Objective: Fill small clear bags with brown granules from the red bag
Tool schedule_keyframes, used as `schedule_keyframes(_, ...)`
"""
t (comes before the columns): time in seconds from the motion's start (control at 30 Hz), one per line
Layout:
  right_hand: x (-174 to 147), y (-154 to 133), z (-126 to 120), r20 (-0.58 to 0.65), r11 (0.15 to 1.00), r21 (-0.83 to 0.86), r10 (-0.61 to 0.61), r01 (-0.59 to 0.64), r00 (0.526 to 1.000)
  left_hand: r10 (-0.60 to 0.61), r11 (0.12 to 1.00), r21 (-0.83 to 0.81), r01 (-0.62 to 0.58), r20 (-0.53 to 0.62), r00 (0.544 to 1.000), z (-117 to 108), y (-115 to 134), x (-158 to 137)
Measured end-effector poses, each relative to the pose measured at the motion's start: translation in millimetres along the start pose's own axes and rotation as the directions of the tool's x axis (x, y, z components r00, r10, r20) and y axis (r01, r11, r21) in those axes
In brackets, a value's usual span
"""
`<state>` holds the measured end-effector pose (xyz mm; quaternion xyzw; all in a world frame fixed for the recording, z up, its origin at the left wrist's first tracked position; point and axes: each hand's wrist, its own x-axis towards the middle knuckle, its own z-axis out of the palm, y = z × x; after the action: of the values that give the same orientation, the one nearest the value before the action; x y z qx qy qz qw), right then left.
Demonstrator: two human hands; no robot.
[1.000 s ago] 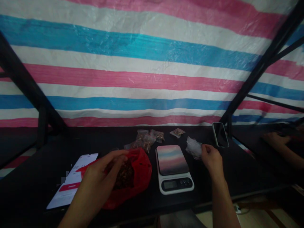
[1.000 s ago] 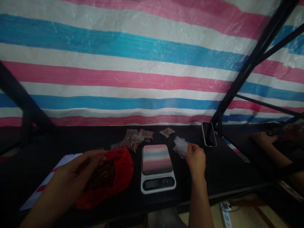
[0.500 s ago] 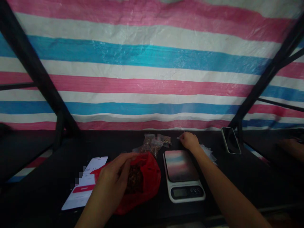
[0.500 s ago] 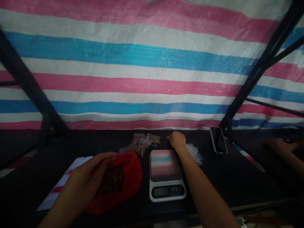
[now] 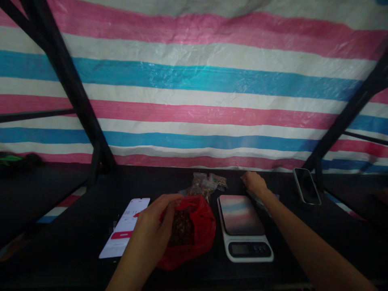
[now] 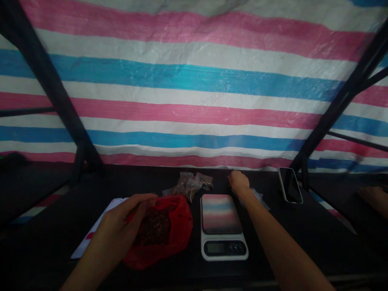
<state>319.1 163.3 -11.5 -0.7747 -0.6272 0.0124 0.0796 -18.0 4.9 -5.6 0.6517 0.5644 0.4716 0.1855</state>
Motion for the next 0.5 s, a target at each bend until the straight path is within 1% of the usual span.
schedule_keyframes(0.07, -1.0, 1.1, -11.7, -0.064, 0.989, 0.139, 0.052, -0.043, 0.997, 0.001, 1.000, -0.012, -0.001, -0.019, 1.000, -1.0, 0.1, 0.4)
schedule_keyframes(0.13, -7.5, 0.6, -27.0, -0.143, 0.950, 0.309, 0.088, -0.040, 0.986, -0.009, 0.999, -0.037, 0.007, -0.034, 0.999, -0.2, 2.8, 0.8)
schedule_keyframes(0.2, -23.8, -4.9, -40.8, -0.212, 0.883, 0.469, 0.092, 0.019, 0.973, -0.035, 0.996, -0.082, 0.032, -0.041, 0.999, 3.0, 9.3, 0.6)
schedule_keyframes(0.27, -50.6, -17.8, -48.4, -0.245, 0.789, 0.607, 0.073, 0.094, 0.967, -0.078, 0.986, -0.152, 0.072, -0.033, 0.996, 8.8, 19.3, -0.4)
schedule_keyframes(0.3, -66.7, -27.4, -49.3, -0.255, 0.709, 0.690, 0.050, 0.146, 0.966, -0.106, 0.976, -0.196, 0.100, -0.022, 0.994, 12.5, 25.1, -1.3)
schedule_keyframes(0.33, -83.4, -38.8, -48.6, -0.245, 0.464, 0.861, 0.022, 0.207, 0.969, -0.134, 0.961, -0.244, 0.128, -0.006, 0.991, 16.5, 30.8, -2.4)
schedule_keyframes(0.37, -99.7, -51.5, -46.7, -0.216, 0.224, 0.950, -0.033, 0.218, 0.976, -0.160, 0.944, -0.290, 0.158, 0.020, 0.987, 20.6, 36.0, -3.6)
schedule_keyframes(0.4, -114.5, -64.8, -44.3, -0.176, 0.057, 0.982, -0.099, 0.182, 0.979, -0.182, 0.925, -0.330, 0.189, 0.054, 0.982, 24.5, 40.3, -4.9)
schedule_keyframes(0.43, -127.3, -77.9, -41.9, -0.132, -0.049, 0.991, -0.177, 0.125, 0.975, -0.193, 0.907, -0.363, 0.214, 0.094, 0.977, 28.1, 43.6, -6.1)
schedule_keyframes(0.47, -137.5, -90.0, -39.8, -0.084, -0.120, 0.991, -0.251, 0.055, 0.964, -0.197, 0.890, -0.390, 0.235, 0.136, 0.971, 31.0, 45.7, -7.2)
schedule_keyframes(0.5, -145.1, -100.2, -38.3, -0.034, -0.152, 0.988, -0.316, -0.016, 0.948, -0.197, 0.875, -0.414, 0.252, 0.172, 0.965, 33.1, 46.6, -8.0)
